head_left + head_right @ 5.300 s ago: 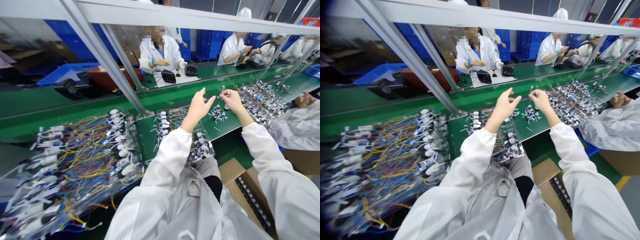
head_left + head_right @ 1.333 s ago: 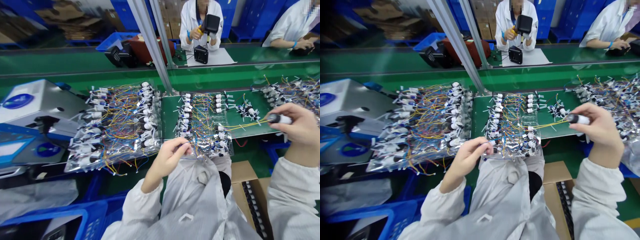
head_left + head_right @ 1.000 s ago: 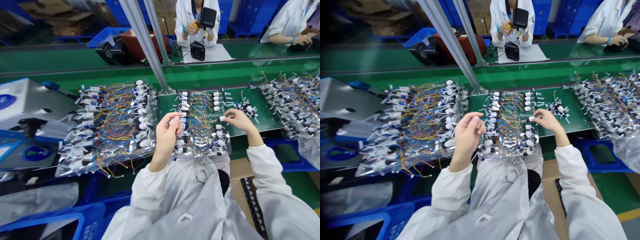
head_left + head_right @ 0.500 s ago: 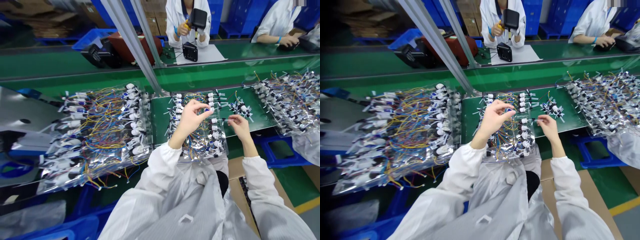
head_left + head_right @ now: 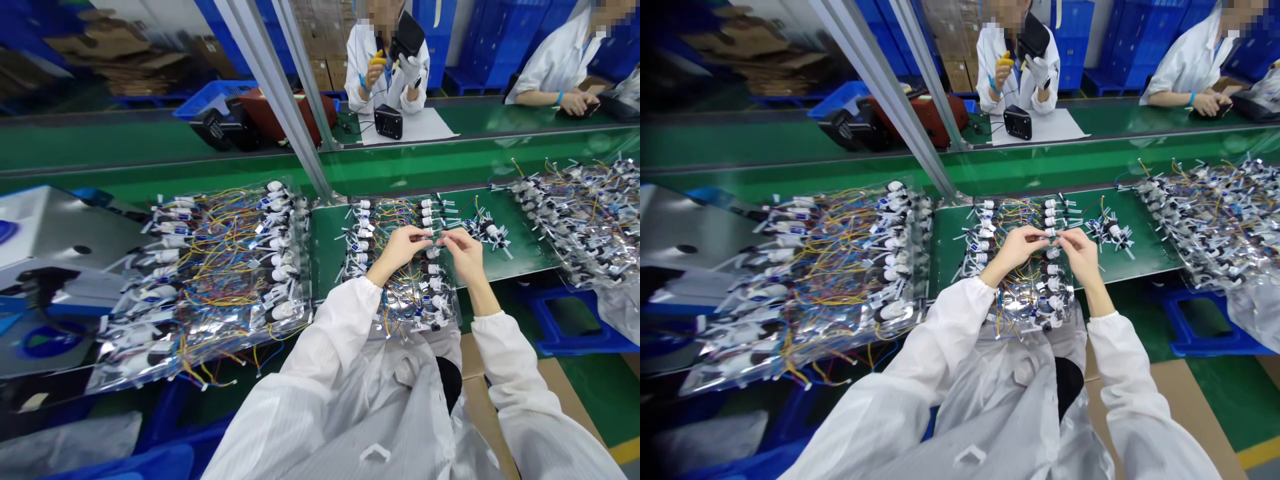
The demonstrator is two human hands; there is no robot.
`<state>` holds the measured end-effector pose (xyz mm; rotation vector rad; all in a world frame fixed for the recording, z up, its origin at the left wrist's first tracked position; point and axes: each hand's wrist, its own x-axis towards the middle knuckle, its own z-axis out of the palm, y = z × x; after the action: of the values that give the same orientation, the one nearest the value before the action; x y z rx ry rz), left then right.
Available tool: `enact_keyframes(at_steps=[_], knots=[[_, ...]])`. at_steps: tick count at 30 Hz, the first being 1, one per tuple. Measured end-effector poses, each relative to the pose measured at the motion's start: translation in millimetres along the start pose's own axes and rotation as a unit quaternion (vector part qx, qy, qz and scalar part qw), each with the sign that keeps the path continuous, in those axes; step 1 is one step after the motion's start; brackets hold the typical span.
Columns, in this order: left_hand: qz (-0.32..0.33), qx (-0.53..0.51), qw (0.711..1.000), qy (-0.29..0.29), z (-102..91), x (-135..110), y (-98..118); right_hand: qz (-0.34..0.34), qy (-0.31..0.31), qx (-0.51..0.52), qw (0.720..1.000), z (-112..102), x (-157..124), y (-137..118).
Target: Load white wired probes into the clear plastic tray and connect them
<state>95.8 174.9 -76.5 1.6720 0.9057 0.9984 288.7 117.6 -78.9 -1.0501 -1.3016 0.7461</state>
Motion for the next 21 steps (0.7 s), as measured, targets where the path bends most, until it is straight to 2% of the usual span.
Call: enact_keyframes(at_steps=[4, 10, 16, 21], knots=[[-0.014, -0.063, 0.998, 0.006, 2.7, 0, -4, 0.045, 0.018, 0.06, 0.997, 15, 0, 5], [-0.04, -0.173, 0.982, 0.065, 4.2, 0, -2, 0.04, 0.034, 0.025, 0.998, 20, -2, 9], [-0.04, -0.193, 0.979, 0.051, 6.5, -1, -5, 0.021, 0.036, 0.02, 0.999, 24, -3, 12], [-0.052, -0.198, 0.978, 0.05, 7.8, -1, -7, 0.031, 0.048, 0.002, 0.998, 24, -4, 11]])
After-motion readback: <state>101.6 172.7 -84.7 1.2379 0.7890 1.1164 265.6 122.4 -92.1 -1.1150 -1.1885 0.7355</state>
